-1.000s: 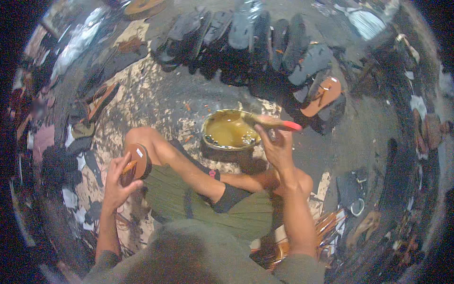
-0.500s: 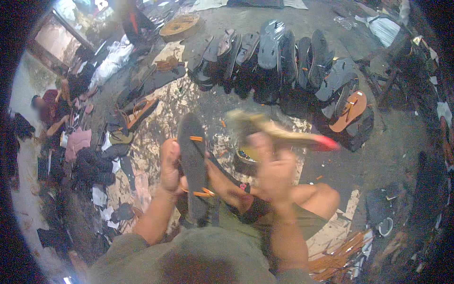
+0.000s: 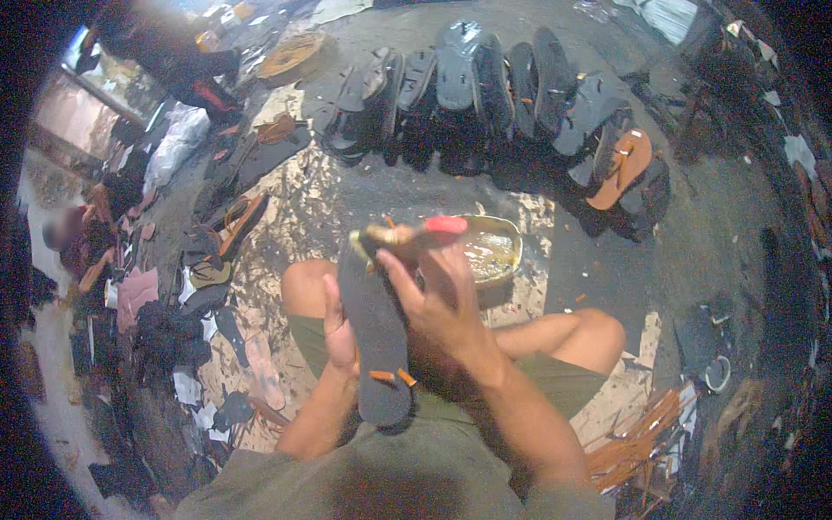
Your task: The person sits on the floor and repeatedly applies a yellowish adhesive to the soles of black flip-flops using a brush. They pick up each sandal, coat the sole, and place it back down among other sandals.
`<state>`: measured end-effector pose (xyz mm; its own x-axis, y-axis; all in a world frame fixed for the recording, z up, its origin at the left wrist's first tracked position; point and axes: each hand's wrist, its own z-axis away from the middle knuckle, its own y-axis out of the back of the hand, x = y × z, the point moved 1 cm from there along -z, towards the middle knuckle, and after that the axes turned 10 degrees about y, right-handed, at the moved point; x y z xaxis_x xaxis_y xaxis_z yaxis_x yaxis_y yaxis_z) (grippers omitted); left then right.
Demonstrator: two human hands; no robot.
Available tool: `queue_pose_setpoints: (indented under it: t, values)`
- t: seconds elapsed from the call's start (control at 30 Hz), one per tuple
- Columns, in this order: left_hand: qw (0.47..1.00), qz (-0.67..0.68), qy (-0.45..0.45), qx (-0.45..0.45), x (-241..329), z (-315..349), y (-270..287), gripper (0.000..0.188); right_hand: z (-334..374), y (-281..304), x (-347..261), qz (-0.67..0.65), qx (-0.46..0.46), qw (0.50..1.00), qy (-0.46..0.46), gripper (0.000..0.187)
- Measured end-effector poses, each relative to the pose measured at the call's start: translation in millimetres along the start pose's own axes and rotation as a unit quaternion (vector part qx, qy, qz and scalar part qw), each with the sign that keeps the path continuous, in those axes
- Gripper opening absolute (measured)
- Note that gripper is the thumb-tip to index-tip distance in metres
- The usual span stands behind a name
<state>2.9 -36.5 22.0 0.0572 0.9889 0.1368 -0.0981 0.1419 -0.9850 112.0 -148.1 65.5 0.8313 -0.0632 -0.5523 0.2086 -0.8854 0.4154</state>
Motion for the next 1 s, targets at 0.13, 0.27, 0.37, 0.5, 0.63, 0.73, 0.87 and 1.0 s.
queue_pose_setpoints:
  t: [0.13,0.27,0.37,0.5,0.63,0.73,0.87,1.0]
  values:
    - [0.986,-0.145,0.076,0.034,-7,36,16,0.093,2,23,17,-0.064,0.029,0.982,-0.178,0.03]
    - [0.985,-0.111,0.046,0.125,-43,97,-2,0.095,13,56,10,-0.186,0.099,0.914,-0.346,0.028]
    - [0.967,-0.185,0.085,0.153,-24,93,35,0.094,13,45,-1,-0.263,0.143,0.893,-0.337,0.028]
    - [0.987,-0.145,-0.042,0.061,27,13,17,0.074,27,13,-43,-0.268,0.025,0.889,-0.37,0.032]
    - [0.987,-0.076,-0.099,0.102,19,-22,-14,0.069,29,-8,-32,-0.188,0.019,0.95,-0.248,0.03]
    - [0.981,-0.088,-0.124,0.123,20,-29,-4,0.07,25,-11,-16,-0.07,0.004,0.997,-0.039,0.028]
    - [0.991,-0.059,-0.075,0.09,43,-44,-19,0.064,53,-18,-31,-0.223,0.004,0.974,-0.045,0.03]
    - [0.985,0.17,0.001,0.001,4,-36,-4,0.055,-10,-1,8,-0.083,-0.06,0.992,0.075,0.031]
